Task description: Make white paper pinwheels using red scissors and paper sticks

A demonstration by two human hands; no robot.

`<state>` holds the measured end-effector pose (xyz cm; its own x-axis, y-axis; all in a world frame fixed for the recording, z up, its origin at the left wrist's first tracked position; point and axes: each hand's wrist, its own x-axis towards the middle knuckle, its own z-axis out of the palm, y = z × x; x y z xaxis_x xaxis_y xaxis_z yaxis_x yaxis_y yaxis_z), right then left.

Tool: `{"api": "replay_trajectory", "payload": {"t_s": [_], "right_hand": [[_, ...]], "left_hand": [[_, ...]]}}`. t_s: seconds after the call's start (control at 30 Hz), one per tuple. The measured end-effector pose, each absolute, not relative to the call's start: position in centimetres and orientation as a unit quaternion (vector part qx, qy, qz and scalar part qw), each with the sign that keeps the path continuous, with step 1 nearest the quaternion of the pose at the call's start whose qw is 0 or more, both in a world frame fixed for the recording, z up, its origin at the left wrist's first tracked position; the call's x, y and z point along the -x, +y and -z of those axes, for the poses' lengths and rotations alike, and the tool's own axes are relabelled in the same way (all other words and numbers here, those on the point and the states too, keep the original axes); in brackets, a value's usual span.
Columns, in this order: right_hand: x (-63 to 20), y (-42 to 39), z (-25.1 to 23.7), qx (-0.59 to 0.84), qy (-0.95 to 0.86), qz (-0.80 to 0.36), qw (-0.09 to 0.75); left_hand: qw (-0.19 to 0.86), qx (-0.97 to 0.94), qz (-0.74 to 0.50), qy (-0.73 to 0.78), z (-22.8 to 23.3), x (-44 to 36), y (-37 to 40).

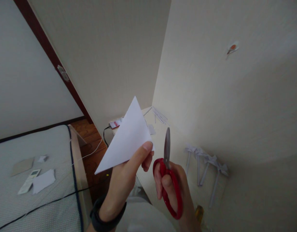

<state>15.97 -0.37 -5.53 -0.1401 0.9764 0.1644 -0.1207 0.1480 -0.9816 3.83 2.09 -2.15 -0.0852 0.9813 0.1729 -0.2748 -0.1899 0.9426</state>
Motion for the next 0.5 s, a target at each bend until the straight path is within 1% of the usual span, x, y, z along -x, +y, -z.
{"api": "replay_trajectory", "payload": {"t_s": [0.13, 0.23, 0.37, 0.5], "right_hand": [[-16.5, 0.1, 5.6, 0.337, -0.504, -0.564, 0.561], [-16.9, 0.4, 5.1, 0.320, -0.491, -0.544, 0.600], [-17.4, 0.6, 3.7, 0.357, -0.464, -0.503, 0.636], [-17.8, 0.7, 2.8, 0.376, -0.456, -0.490, 0.641]], "left_hand": [[0.563, -0.488, -0.558, 0.365, 2.2, -3.3, 1.9], [0.592, -0.501, -0.505, 0.378, 2.3, -3.2, 1.7], [0.593, -0.532, -0.471, 0.378, 1.9, -3.7, 1.2], [0.586, -0.566, -0.455, 0.360, 1.9, -3.5, 1.6]]}}
